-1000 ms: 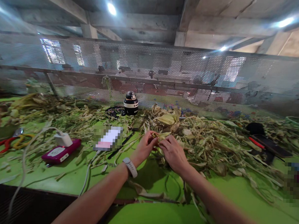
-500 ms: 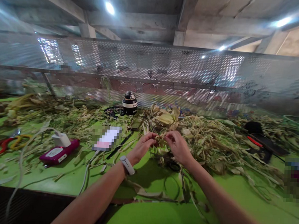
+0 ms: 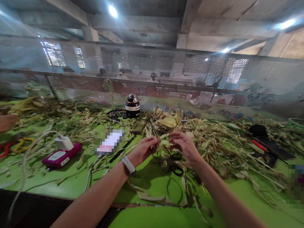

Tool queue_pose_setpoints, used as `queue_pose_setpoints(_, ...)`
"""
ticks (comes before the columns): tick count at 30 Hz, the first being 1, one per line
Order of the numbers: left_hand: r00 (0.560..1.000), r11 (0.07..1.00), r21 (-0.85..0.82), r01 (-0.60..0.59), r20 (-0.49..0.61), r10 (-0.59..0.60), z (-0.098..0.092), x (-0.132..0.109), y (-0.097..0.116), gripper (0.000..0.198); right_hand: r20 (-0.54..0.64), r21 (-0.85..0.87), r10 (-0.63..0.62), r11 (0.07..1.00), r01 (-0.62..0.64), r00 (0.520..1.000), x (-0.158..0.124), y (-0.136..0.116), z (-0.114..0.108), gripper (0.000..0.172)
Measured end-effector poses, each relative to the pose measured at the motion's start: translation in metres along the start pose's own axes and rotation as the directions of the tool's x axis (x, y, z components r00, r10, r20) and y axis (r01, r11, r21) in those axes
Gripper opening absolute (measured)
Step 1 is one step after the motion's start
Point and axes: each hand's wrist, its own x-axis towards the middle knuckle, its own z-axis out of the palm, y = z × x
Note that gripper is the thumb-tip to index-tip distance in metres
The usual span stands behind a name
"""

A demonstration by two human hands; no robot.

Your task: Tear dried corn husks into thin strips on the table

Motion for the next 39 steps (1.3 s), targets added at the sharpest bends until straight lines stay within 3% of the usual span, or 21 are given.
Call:
queue_pose_setpoints(5, 0.998, 0.995, -0.078, 0.058, -0.036, -0.061, 0.002, -0.002, 0.001, 0.015, 0.154, -0.02, -0.023, 0.999, 0.026, 0.988, 0.0, 0.003, 0.0, 0.027)
queue_pose_setpoints(11, 1.0, 0.993, 0.115, 0.005, 0.014, -0.007, 0.007, -0.005, -0.004, 0.018, 0.053, -0.219, -0.175, 0.958, 0.183, 0.983, 0.001, 0.012, 0.007, 0.027)
queue_pose_setpoints(18, 0.976, 0.896, 0.388, -0.216, 0.06, 0.209, 0.013, -0.008, -0.006, 0.036, -0.027, -0.339, -0.044, 0.94, 0.032, 0.999, -0.001, 0.013, 0.012, 0.023)
queue_pose_setpoints(24, 0.955, 0.784, 0.546, -0.295, 0.132, 0.267, 0.011, -0.009, -0.009, 0.031, -0.077, -0.36, -0.014, 0.933, -0.015, 0.997, -0.001, 0.014, 0.009, 0.021)
queue_pose_setpoints(27, 0.934, 0.683, 0.637, -0.357, 0.236, 0.268, 0.01, -0.009, -0.008, 0.02, -0.109, -0.462, -0.106, 0.886, 0.044, 0.988, -0.003, 0.017, 0.01, 0.018)
queue_pose_setpoints(30, 0.931, 0.67, 0.646, -0.365, 0.272, 0.245, 0.012, -0.011, -0.006, 0.016, -0.119, -0.514, -0.163, 0.854, 0.08, 0.979, -0.005, 0.019, 0.013, 0.017)
queue_pose_setpoints(36, 0.939, 0.657, 0.672, -0.341, 0.274, 0.207, 0.013, -0.013, -0.003, 0.006, -0.098, -0.334, -0.095, 0.941, 0.057, 0.991, -0.005, 0.018, 0.013, 0.015)
queue_pose_setpoints(39, 0.939, 0.614, 0.712, -0.34, 0.296, 0.176, 0.013, -0.015, -0.003, 0.007, -0.048, -0.386, -0.057, 0.922, 0.034, 0.997, -0.005, 0.016, 0.011, 0.021)
